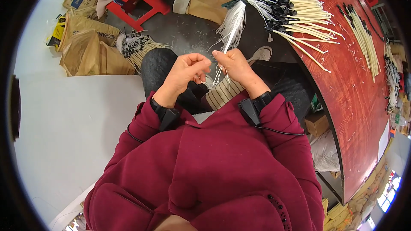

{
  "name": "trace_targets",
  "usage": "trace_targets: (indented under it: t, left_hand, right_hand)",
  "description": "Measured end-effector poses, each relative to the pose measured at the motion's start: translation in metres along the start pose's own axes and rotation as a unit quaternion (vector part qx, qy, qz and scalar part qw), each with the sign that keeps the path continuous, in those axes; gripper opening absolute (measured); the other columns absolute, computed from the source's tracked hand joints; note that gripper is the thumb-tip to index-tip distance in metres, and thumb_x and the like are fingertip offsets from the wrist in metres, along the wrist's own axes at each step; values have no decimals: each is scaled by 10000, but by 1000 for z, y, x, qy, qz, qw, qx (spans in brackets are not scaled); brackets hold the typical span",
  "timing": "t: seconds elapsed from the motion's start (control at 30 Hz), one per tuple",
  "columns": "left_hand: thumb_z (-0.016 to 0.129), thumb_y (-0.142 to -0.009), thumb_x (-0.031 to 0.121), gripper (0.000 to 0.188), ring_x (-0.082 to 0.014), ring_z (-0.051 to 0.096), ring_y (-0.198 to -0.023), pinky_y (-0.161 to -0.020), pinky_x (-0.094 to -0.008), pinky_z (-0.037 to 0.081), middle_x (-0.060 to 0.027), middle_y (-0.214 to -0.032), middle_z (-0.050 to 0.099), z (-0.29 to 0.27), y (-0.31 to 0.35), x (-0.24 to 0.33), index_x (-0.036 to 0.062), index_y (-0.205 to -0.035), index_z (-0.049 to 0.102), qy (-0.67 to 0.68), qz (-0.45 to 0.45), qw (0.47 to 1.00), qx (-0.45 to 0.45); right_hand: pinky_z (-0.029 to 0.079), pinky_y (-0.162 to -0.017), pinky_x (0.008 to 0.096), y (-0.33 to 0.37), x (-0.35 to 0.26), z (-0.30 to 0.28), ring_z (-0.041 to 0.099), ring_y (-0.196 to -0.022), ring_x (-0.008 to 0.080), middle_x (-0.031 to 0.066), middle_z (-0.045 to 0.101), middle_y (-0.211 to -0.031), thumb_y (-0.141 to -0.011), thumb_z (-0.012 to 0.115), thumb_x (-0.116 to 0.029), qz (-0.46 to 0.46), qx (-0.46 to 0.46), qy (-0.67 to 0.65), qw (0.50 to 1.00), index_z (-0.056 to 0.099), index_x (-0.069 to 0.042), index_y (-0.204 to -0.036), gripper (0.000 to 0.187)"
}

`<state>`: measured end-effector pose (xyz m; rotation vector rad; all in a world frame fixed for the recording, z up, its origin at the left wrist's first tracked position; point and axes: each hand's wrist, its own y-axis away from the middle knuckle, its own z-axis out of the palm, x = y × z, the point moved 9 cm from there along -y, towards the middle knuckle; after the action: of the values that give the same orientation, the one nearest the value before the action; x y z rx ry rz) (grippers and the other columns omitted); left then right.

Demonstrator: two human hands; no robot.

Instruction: Manually tie feathers and sticks together using string to assemble feather fans.

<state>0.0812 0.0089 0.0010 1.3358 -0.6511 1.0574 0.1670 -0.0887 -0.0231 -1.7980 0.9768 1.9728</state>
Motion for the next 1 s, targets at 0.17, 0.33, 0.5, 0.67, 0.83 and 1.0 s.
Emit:
trace_targets:
  t: [0.17, 0.33, 0.5, 0.67, 0.83, 1.0]
  left_hand:
    - [612, -887, 261, 202, -81, 558, -606, -479, -190, 416, -18, -752, 607, -11, -5, -23, 59, -898, 615, 82, -45, 996, -2]
    - [607, -889, 277, 212, -82, 544, -595, -468, -191, 396, -11, -744, 600, -10, 0, -40, 65, -909, 620, 275, -119, 954, 27]
    - [606, -892, 256, 188, -77, 550, -601, -475, -187, 403, -5, -766, 609, -12, 11, -16, 69, -907, 619, 189, -96, 976, 56]
    - [611, -889, 236, 171, -72, 553, -590, -475, -183, 407, -4, -780, 617, -19, 5, -17, 67, -913, 617, 91, -39, 995, 33]
    - [606, -890, 215, 151, -71, 552, -575, -468, -178, 403, -9, -774, 620, -18, 6, -24, 65, -907, 616, 118, -60, 990, 38]
    - [601, -895, 211, 150, -64, 540, -575, -464, -168, 392, 3, -745, 593, -8, 4, -21, 61, -882, 602, 110, -57, 992, -6]
  right_hand:
    - [312, -423, 219, 2, -7, 1, 404, -428, 41, -30, 463, -476, -924, 532, -321, -7, -10, 1, 1000, 528, -59, -517, 484]
    - [305, -423, 222, 3, -8, 0, 393, -430, 38, -34, 455, -477, -925, 529, -316, -18, -9, 3, 1000, 523, -63, -517, 481]
    - [308, -426, 223, 3, -8, 0, 394, -434, 37, -35, 455, -477, -925, 530, -311, -15, -13, 0, 1000, 522, -62, -516, 478]
    - [312, -428, 223, 0, -8, 0, 401, -437, 38, -34, 461, -478, -924, 530, -307, -27, -13, 6, 1000, 520, -60, -513, 480]
    - [310, -429, 225, 0, -8, 0, 398, -438, 38, -35, 458, -479, -923, 531, -309, -30, -12, 0, 999, 516, -63, -509, 482]
    - [308, -430, 227, 5, -11, -2, 388, -440, 36, -37, 448, -478, -922, 532, -303, -20, -7, 12, 1000, 512, -65, -508, 478]
